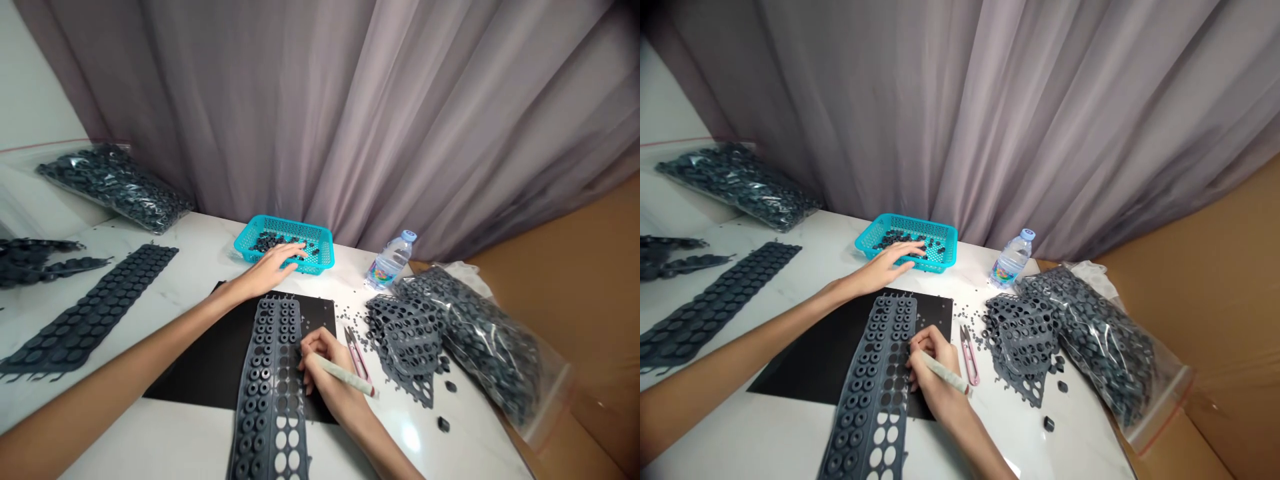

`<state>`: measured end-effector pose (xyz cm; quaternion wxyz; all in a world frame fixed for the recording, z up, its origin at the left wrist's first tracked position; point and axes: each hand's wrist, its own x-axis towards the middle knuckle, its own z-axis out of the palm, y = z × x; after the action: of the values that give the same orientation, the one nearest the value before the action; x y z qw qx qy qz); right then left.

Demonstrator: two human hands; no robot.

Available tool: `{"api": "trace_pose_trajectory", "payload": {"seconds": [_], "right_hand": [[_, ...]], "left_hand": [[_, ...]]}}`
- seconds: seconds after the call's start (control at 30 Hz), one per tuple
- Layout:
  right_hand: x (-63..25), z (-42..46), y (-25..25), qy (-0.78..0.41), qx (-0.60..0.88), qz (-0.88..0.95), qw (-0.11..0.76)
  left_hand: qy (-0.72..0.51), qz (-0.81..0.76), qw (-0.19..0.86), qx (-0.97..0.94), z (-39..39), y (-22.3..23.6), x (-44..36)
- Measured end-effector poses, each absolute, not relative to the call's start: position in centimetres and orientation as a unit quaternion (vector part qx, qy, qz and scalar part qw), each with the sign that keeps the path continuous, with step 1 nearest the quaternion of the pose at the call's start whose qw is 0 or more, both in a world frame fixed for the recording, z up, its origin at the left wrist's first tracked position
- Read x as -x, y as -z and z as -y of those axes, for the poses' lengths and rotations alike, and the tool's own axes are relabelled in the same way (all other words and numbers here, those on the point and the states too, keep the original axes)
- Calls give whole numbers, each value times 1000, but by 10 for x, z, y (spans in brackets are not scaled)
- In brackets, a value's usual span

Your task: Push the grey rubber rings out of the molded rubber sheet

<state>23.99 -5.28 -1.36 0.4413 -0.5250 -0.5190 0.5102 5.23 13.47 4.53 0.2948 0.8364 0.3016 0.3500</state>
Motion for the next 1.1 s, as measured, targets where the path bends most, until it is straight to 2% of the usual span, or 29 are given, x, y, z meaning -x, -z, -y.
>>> {"api": "trace_pose_trajectory", "payload": {"seconds": [0.17,0.33,0.43,0.6,0.93,1.1], "right_hand": [[-244,51,3,-504,516,515,462],[-258,48,-9,-463,517,581,425],[-264,47,-6,-442,527,593,419],[-263,45,4,-495,528,532,439],[-261,53,-6,-407,576,587,396],[-258,55,-1,-459,553,573,395]], "left_hand": [[-273,-291,286,-871,-56,-30,-42],[-231,-329,251,-881,-12,-4,-31],[-235,-353,237,-874,-9,9,-27],[-211,-358,228,-881,-4,13,-28],[-179,-338,229,-895,0,7,-24],[-180,-316,226,-904,-6,0,-29]]}}
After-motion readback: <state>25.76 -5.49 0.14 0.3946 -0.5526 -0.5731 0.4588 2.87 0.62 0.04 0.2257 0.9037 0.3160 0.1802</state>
